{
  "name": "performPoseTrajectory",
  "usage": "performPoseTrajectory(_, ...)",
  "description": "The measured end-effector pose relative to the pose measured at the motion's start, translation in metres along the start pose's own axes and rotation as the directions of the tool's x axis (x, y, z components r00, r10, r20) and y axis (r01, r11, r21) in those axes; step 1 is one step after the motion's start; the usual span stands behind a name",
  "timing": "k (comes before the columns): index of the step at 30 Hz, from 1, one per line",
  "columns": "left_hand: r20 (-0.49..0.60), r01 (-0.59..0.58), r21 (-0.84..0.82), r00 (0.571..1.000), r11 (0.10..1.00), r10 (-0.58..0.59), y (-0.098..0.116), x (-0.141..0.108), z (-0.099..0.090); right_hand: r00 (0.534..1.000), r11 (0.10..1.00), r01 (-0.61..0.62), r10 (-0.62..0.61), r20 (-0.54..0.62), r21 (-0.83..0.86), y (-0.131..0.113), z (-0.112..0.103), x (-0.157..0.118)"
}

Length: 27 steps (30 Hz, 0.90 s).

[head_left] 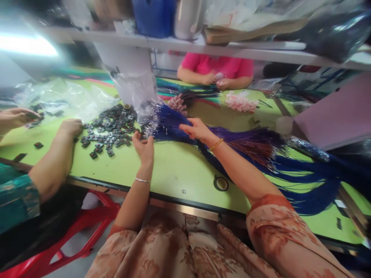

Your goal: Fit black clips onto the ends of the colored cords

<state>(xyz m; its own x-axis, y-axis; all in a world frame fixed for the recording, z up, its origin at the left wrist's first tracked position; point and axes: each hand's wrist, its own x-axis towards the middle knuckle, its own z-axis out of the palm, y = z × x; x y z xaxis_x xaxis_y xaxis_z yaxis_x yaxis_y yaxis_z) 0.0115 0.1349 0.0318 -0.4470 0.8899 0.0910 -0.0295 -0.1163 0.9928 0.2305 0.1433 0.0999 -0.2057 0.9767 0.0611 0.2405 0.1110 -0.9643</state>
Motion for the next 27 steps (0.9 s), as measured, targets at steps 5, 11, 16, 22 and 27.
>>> performPoseTrajectory(5, 0.224, -0.184, 0.100, 0.962, 0.978, 0.158, 0.020, -0.020, 0.020, 1.000, 0.995, 0.004, -0.006, 0.018, 0.103, -0.012, -0.006, -0.010)
performPoseTrajectory(11, 0.382, 0.135, -0.115, 0.920, 0.984, -0.082, 0.025, -0.019, 0.043, 0.998, 0.993, 0.063, -0.065, 0.014, 0.100, -0.012, 0.001, -0.014)
performPoseTrajectory(16, 0.423, 0.071, -0.073, 0.906, 0.995, -0.033, 0.025, -0.034, 0.043, 0.999, 0.998, 0.032, -0.030, -0.036, 0.052, -0.004, 0.015, -0.008)
performPoseTrajectory(22, 0.499, 0.084, -0.043, 0.865, 0.996, -0.051, 0.025, -0.048, 0.047, 1.000, 0.999, -0.010, 0.010, -0.011, 0.036, 0.001, 0.024, -0.004)
performPoseTrajectory(27, 0.465, -0.049, -0.005, 0.884, 0.999, 0.046, 0.025, -0.052, 0.044, 0.996, 0.984, -0.088, 0.088, 0.005, 0.156, 0.001, 0.023, -0.003)
